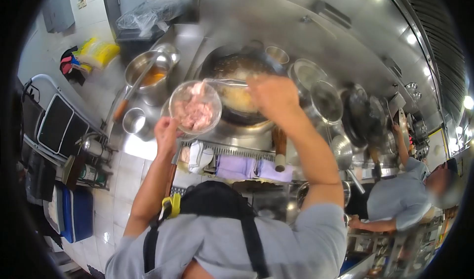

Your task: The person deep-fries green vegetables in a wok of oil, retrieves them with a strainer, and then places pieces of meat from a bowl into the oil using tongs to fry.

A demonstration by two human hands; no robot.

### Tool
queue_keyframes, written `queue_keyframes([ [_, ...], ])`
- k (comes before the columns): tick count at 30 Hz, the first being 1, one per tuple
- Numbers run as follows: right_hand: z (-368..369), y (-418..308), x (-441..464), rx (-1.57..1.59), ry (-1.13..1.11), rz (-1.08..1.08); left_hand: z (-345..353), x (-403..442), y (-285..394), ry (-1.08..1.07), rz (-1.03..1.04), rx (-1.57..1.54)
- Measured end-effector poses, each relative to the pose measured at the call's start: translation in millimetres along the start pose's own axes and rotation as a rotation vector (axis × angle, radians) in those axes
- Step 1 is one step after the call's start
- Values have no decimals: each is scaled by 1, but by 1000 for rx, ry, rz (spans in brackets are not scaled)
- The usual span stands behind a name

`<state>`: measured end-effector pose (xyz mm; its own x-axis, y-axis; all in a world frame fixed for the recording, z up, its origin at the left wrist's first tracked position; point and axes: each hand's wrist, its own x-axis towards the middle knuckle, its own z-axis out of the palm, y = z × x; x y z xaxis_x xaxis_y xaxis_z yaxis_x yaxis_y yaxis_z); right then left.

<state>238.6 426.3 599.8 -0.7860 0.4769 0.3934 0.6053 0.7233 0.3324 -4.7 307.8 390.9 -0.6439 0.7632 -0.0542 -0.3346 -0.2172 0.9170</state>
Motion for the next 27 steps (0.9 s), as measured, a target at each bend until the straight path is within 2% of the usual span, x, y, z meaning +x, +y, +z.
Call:
queue_keyframes([
  [12,-4,24,-1,99,26,190,4,9,-1,-5,-66,-16],
  [18,10,16,-1,336,25,207,-3,14,1,44,-85,-26],
  [21,37,11,1,384,-105,171,-1,12,6,57,-73,-32],
  [24,43,5,2,254,-252,201,-2,9,12,40,-46,-34],
  [27,29,4,3,222,-203,183,-7,8,6,35,-3,-13],
])
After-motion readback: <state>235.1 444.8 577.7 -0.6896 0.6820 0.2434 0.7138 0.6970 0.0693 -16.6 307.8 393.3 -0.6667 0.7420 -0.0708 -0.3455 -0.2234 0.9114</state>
